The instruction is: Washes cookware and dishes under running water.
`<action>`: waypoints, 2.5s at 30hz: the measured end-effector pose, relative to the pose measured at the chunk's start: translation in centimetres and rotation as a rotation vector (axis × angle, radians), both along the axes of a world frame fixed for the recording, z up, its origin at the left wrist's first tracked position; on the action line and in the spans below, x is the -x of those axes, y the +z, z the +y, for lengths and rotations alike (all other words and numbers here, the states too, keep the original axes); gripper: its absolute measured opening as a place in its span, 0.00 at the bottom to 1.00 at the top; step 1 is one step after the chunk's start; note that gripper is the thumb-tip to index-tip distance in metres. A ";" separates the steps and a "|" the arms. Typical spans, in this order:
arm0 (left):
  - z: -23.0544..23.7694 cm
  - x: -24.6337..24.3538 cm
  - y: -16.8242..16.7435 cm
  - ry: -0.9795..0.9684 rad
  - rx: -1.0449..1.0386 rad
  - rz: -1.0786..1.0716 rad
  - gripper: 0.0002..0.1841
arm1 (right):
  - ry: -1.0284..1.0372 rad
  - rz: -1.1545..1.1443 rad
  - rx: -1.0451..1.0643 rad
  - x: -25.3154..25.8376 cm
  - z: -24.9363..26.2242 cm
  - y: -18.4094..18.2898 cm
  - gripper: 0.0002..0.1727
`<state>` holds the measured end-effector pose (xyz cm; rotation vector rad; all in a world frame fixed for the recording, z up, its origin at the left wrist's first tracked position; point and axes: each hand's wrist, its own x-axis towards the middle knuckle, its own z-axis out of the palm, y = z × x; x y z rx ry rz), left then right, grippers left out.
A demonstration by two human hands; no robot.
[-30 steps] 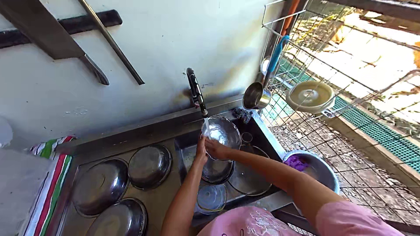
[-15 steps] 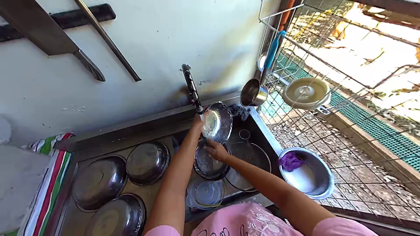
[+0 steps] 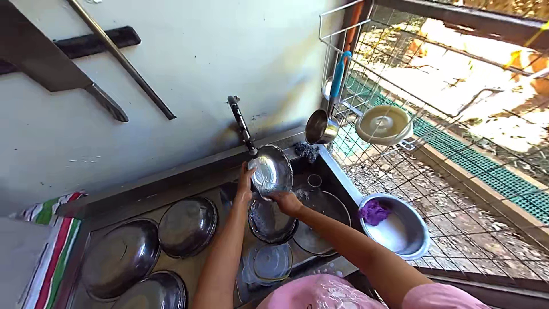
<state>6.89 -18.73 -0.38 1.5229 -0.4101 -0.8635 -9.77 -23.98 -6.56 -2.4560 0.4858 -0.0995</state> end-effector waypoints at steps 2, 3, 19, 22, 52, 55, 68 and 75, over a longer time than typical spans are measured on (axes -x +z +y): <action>0.3 1.8 -2.6 0.066 0.079 -0.029 0.46 | -0.136 -0.052 -0.137 -1.7 1.8 3.3 0.22; 0.6 2.8 -3.4 0.105 0.116 -0.040 0.43 | -0.210 -0.164 -0.205 -2.5 3.0 4.0 0.22; 4.0 3.7 -3.2 0.274 0.238 0.350 0.28 | 0.289 -0.008 -0.252 -3.8 -0.7 -0.2 0.28; 6.1 1.2 -4.0 0.302 0.251 0.319 0.27 | 0.402 0.274 0.075 -1.2 -4.4 0.7 0.27; -4.6 1.0 3.5 -0.063 0.031 -0.508 0.32 | -0.515 -0.801 -1.040 -0.7 -1.4 8.3 0.14; -2.4 -0.5 1.3 -0.072 -0.014 -0.448 0.31 | -0.724 -0.941 -1.125 0.0 -2.3 9.4 0.14; 12.7 -6.1 2.7 0.084 -0.154 -0.252 0.37 | -0.238 0.277 -0.445 -0.9 3.9 -3.0 0.31; 37.2 -11.0 3.1 0.515 -0.341 -0.190 0.34 | 0.450 0.897 0.118 0.7 6.6 -3.2 0.20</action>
